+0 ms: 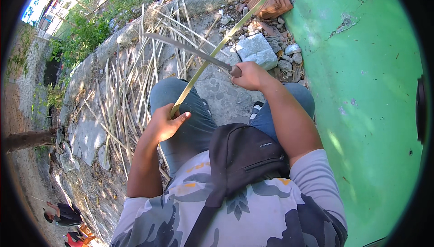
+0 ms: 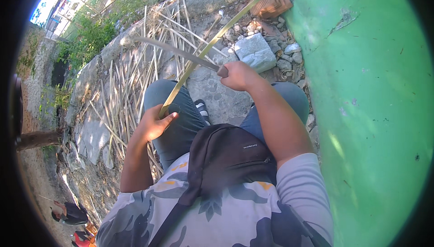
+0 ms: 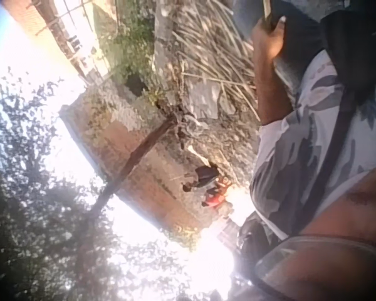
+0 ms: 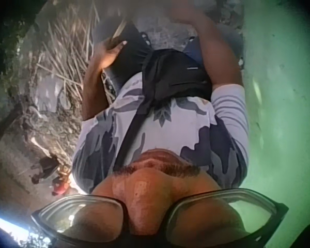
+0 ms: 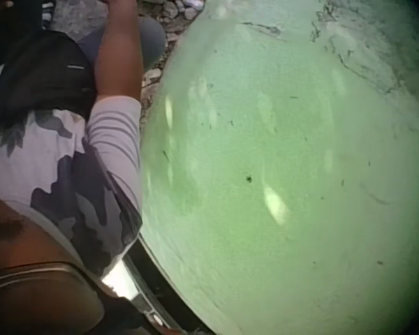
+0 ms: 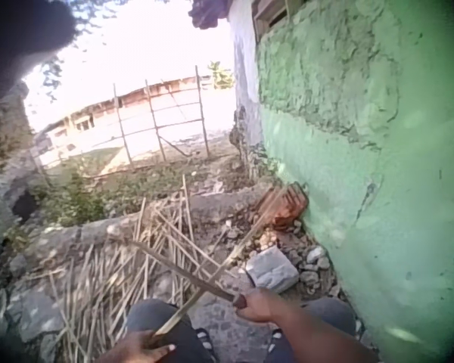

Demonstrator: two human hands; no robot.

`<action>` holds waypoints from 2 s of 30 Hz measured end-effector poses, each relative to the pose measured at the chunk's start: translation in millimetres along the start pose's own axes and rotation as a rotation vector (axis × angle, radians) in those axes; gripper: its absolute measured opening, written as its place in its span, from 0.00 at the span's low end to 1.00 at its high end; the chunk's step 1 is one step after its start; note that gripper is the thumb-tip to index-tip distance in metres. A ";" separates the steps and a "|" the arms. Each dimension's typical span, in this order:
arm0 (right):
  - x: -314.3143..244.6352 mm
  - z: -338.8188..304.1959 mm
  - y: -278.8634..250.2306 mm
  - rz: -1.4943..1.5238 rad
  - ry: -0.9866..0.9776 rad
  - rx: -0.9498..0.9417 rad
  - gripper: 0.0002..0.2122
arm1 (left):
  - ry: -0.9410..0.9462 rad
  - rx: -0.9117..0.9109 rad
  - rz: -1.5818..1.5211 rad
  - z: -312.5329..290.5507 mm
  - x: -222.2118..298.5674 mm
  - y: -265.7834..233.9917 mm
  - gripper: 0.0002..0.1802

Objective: The person scrapes and shaves bamboo strips along their length using a knife.

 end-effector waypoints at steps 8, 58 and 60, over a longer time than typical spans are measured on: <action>-8.0 -0.3 6.1 -0.130 -0.202 -0.048 0.12 | 0.037 -0.015 0.071 -0.6 3.6 -1.3 0.23; -23.9 -9.3 11.1 -0.057 -0.179 -0.116 0.13 | 0.063 0.055 0.074 -3.8 9.0 -1.1 0.25; -23.4 -8.3 14.6 -0.051 -0.196 -0.119 0.13 | 0.045 0.047 0.045 -3.2 6.0 -0.4 0.25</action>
Point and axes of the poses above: each hand's wrist, its own z-axis towards the middle knuckle, its own y-axis out of the palm, x = y × z, the point moved 5 cm from there along z, towards the middle knuckle, and after that the axes turned 3 degrees about -x, right-handed, at the moved point
